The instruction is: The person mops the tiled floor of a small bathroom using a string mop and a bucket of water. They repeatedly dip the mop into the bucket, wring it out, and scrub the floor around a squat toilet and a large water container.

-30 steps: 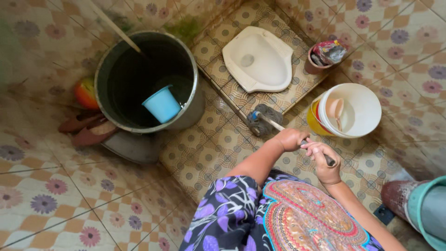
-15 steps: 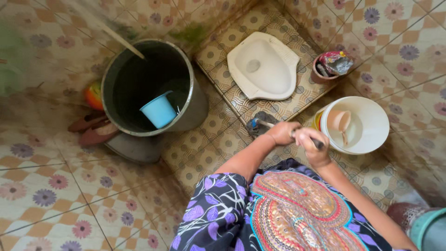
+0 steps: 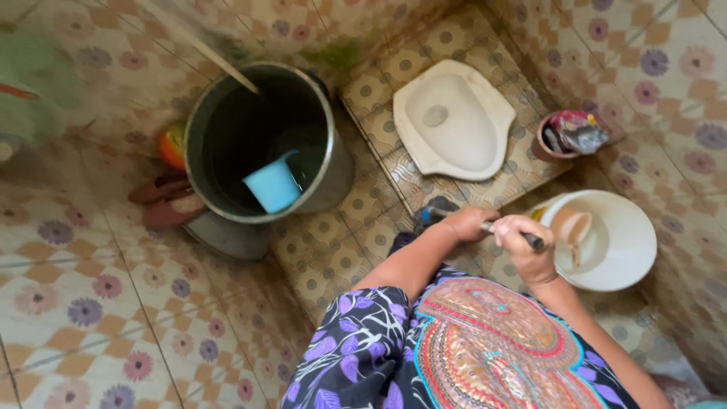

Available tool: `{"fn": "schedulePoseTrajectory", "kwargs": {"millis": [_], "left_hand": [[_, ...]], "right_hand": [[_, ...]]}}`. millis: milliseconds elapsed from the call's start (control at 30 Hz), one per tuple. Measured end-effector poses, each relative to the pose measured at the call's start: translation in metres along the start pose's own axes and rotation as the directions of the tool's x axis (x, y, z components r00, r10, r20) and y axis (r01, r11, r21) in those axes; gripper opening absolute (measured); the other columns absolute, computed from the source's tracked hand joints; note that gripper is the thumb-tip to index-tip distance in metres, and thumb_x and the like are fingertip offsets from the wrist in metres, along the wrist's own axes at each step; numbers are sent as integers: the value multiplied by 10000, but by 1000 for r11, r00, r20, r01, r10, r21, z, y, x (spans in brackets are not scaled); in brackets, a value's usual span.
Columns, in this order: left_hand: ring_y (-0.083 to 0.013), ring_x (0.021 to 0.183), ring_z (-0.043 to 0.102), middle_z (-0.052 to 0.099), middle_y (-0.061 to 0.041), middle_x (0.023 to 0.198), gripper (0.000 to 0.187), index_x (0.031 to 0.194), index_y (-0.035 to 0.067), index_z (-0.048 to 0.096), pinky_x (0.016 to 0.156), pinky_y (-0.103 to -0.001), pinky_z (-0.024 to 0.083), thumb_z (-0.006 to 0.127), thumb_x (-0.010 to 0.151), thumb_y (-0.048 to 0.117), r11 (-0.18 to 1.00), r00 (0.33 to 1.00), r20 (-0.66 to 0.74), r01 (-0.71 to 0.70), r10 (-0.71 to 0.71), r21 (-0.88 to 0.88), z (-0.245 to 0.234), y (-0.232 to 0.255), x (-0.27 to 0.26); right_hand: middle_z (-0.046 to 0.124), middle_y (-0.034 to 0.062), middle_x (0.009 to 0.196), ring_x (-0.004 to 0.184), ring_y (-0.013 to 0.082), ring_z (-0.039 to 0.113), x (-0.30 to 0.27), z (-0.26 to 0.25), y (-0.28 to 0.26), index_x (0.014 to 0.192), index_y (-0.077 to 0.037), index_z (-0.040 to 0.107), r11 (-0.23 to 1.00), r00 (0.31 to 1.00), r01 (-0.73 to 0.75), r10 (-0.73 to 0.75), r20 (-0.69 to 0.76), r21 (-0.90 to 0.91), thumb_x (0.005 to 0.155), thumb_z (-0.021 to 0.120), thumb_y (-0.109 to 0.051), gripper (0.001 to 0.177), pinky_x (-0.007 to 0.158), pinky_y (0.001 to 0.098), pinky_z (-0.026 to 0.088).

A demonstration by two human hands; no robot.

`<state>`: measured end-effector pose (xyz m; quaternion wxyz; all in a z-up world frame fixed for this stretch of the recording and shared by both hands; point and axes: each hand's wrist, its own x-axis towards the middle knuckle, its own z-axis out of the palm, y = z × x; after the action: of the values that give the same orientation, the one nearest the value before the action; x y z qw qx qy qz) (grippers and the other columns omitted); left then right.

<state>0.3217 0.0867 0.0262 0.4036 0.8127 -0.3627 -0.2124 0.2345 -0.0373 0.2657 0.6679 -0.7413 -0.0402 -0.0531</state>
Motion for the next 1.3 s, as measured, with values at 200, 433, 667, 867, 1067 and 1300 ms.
{"fn": "schedulePoseTrajectory", "kwargs": {"millis": [200, 433, 667, 867, 1067, 1300], "left_hand": [[-376, 927, 726, 768, -127, 1000, 255, 1052, 238, 710, 793, -464, 586, 678, 814, 323, 1000, 997, 79, 7, -6, -18, -68, 2, 11], [-374, 914, 724, 759, -119, 957, 228, 1042, 220, 694, 782, -480, 582, 662, 865, 359, 998, 998, 24, -52, 52, 28, -88, 10, 10], [-380, 926, 718, 755, -144, 980, 231, 1049, 173, 687, 807, -481, 577, 692, 845, 282, 1000, 999, 30, -12, 13, -26, -46, 4, 19], [-385, 967, 713, 744, -159, 1027, 277, 1107, 171, 679, 852, -481, 571, 675, 835, 221, 984, 990, -37, -137, 134, -115, 32, 40, 79], [-357, 1005, 729, 771, -124, 1030, 188, 1060, 209, 700, 875, -442, 584, 678, 877, 241, 957, 962, 42, -265, 271, -119, 100, 65, 177], [-369, 847, 731, 752, -157, 899, 296, 1115, 213, 684, 805, -457, 564, 681, 830, 291, 952, 950, 77, -298, 303, -75, 61, 144, 158]], "right_hand": [[603, 82, 722, 758, 209, 645, 52, 34, -20, 733, 3, 544, 999, 999, 34, -34, -3, 30, 969, 567, -36, 241, 799, 355, 552], [607, 73, 709, 750, 215, 645, 68, 41, -34, 694, -16, 527, 999, 999, 45, -45, -7, 27, 957, 577, -43, 269, 827, 376, 573], [667, 89, 769, 671, 195, 602, 45, 12, 11, 803, 40, 623, 990, 986, -140, 139, -94, -8, 907, 564, -8, 128, 677, 358, 515], [626, 88, 780, 716, 189, 595, 11, -64, 19, 841, 42, 580, 996, 952, -42, 64, -300, 80, 970, 495, -16, 166, 767, 345, 532], [501, 69, 659, 642, 165, 522, 11, -132, 17, 692, -5, 452, 995, 919, -6, 45, -392, 101, 1040, 502, -53, 354, 796, 350, 523], [504, 72, 685, 580, 172, 502, -9, -125, -45, 840, 9, 486, 982, 870, 187, -147, -471, 40, 930, 480, -26, 98, 764, 399, 538]]}}
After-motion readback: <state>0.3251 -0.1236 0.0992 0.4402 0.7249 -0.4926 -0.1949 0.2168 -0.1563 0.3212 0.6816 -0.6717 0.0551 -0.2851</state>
